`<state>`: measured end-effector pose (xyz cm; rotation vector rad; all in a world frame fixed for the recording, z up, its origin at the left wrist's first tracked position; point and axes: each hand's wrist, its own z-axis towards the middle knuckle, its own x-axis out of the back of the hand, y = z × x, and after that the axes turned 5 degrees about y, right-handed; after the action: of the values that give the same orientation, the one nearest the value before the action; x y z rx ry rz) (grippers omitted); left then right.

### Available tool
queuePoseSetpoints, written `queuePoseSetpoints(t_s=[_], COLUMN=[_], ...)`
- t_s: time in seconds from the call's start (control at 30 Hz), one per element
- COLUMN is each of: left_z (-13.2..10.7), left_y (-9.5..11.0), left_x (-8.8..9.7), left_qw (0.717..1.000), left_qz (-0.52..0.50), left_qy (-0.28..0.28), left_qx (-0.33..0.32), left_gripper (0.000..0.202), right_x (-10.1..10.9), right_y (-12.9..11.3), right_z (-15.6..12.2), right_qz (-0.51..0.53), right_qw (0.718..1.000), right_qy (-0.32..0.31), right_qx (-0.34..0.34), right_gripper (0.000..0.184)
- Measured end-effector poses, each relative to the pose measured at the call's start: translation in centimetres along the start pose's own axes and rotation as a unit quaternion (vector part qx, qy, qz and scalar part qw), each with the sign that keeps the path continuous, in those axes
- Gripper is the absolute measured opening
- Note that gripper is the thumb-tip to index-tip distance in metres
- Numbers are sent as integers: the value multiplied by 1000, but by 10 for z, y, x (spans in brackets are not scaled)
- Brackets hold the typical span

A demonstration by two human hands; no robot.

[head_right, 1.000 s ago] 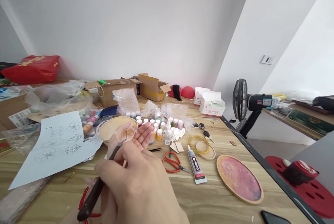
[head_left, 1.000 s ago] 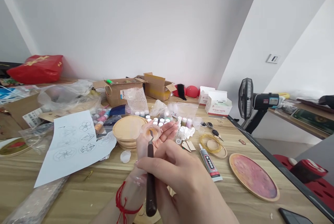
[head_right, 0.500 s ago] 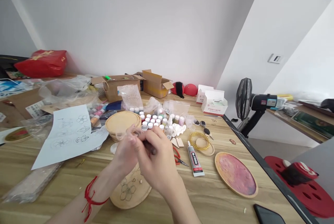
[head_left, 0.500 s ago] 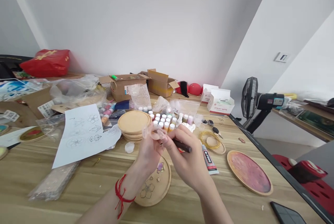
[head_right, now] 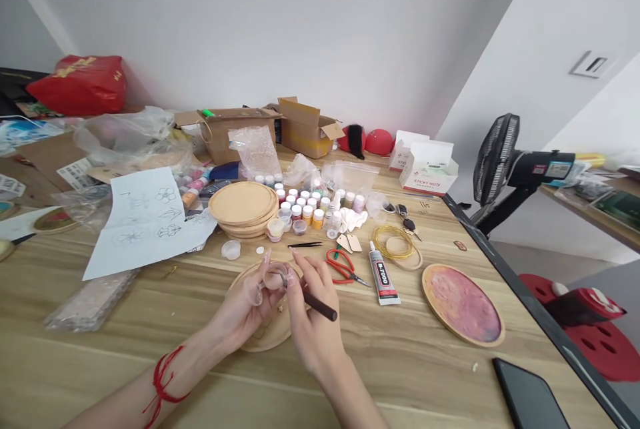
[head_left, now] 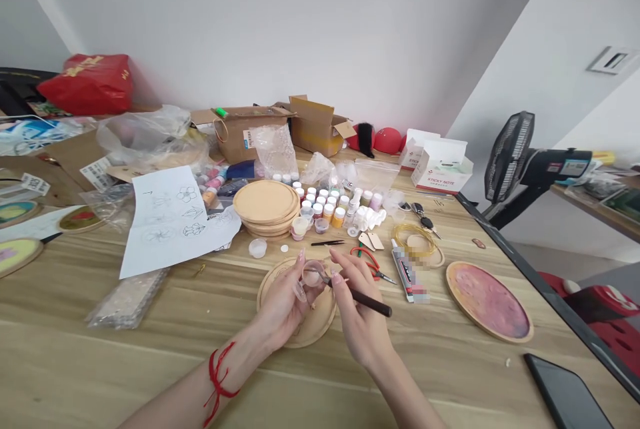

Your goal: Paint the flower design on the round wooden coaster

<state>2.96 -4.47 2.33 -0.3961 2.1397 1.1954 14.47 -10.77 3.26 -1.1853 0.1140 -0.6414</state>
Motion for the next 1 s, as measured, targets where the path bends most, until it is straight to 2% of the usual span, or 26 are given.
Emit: queuePoseSetpoints(t_s=[0.17, 0.33, 0.4, 0.5, 0.6, 0.8, 0.93, 1.0], left_z=[-6, -6, -4, 1, 5, 5, 3, 1], left_y=[-2, -6, -9, -12, -11, -6, -2, 2], left_x=[4, 10, 14, 20, 24, 24, 21, 19], left_qw=[1000, 990, 973, 923, 894, 907, 959, 976], left_qz=[10, 131, 210, 315, 367, 358, 254, 199], left_qy=[6, 48, 70, 115, 113, 87, 49, 34], left_qx=[17, -15, -65, -187, -229, -206, -112, -75], left_gripper=[27, 40, 47, 44, 39, 38, 43, 40], right_x=[0, -1, -3, -8, -12, -12, 0, 7], right_y=[-1, -1, 0, 0, 1, 6, 8, 9], right_z=[-6, -12, -14, -16, -17, -13, -2, 5], right_qz=[50, 132, 182, 275, 330, 389, 389, 376], right_qw=[996, 975, 959, 924, 899, 871, 875, 889], right_qy=[-44, -126, -143, -147, -138, -118, -99, -45], right_qx=[-58, -123, -163, -222, -253, -276, -272, -255], right_gripper=[39, 50, 56, 59, 55, 48, 48, 45])
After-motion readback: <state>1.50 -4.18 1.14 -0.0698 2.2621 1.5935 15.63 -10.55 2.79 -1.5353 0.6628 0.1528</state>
